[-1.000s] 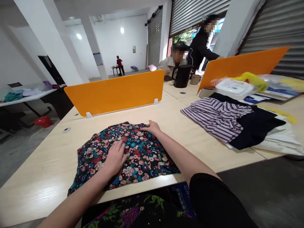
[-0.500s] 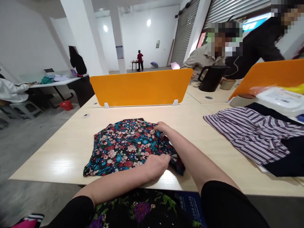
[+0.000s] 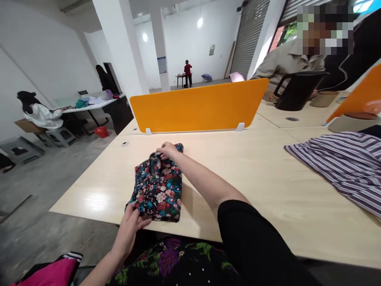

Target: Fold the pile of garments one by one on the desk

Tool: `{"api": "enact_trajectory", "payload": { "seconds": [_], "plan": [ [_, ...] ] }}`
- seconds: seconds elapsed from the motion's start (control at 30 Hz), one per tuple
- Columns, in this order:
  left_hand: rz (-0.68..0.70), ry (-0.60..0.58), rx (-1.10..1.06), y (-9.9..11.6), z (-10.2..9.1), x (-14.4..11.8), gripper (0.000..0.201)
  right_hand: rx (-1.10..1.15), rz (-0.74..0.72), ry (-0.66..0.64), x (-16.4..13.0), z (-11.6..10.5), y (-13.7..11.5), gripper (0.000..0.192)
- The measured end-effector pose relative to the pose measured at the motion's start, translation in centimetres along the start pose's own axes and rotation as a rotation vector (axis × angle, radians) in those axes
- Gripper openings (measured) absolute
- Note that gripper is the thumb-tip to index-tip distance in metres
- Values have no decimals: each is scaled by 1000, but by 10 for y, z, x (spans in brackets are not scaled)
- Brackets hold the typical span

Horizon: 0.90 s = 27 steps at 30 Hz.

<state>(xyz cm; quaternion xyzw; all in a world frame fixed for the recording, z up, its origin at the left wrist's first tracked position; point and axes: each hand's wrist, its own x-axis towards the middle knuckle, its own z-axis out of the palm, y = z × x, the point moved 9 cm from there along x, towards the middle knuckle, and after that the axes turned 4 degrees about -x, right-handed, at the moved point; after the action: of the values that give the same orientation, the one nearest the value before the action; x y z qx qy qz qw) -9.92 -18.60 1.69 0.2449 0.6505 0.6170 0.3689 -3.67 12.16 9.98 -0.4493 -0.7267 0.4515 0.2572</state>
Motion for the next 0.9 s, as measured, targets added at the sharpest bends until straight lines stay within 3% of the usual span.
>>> {"api": "enact_trajectory", "payload": {
  "seconds": [0.07, 0.13, 0.17, 0.23, 0.33, 0.37, 0.43, 0.53, 0.6, 0.7, 0.83, 0.9],
  "plan": [
    [7, 82, 41, -4, -32, -4, 48, -137, -73, 42, -8, 12, 1, 27],
    [219, 186, 256, 14, -54, -12, 42, -312, -266, 44, -25, 22, -1, 35],
    [368, 201, 409, 28, -54, -17, 37, -430, -392, 4, -37, 32, -2, 41],
    [680, 114, 732, 49, -28, -28, 30, -669, -608, -143, -62, 59, 5, 54],
    [1011, -168, 1136, 47, 27, -37, 33, -842, -667, -332, -84, 86, 27, 57],
    [1038, -211, 1240, 42, 35, -33, 33, -856, -648, -351, -86, 89, 32, 55],
    [974, -115, 1376, 39, 27, -18, 30, -842, -604, -339, -85, 89, 35, 57],
    [771, 203, 1401, 45, -21, -1, 34, -748, -563, -276, -81, 80, 32, 61],
    [728, 314, 1332, 50, -46, -6, 37, -675, -534, -201, -77, 69, 30, 60],
    [768, 314, 1247, 51, -53, -25, 33, -670, -511, -106, -76, 54, 31, 56],
    [751, 151, 1253, 34, -31, -39, 28, -807, -533, -286, -96, 57, 46, 70],
    [737, 120, 1242, 27, -25, -41, 28, -841, -490, -311, -113, 52, 58, 75]
  ]
}}
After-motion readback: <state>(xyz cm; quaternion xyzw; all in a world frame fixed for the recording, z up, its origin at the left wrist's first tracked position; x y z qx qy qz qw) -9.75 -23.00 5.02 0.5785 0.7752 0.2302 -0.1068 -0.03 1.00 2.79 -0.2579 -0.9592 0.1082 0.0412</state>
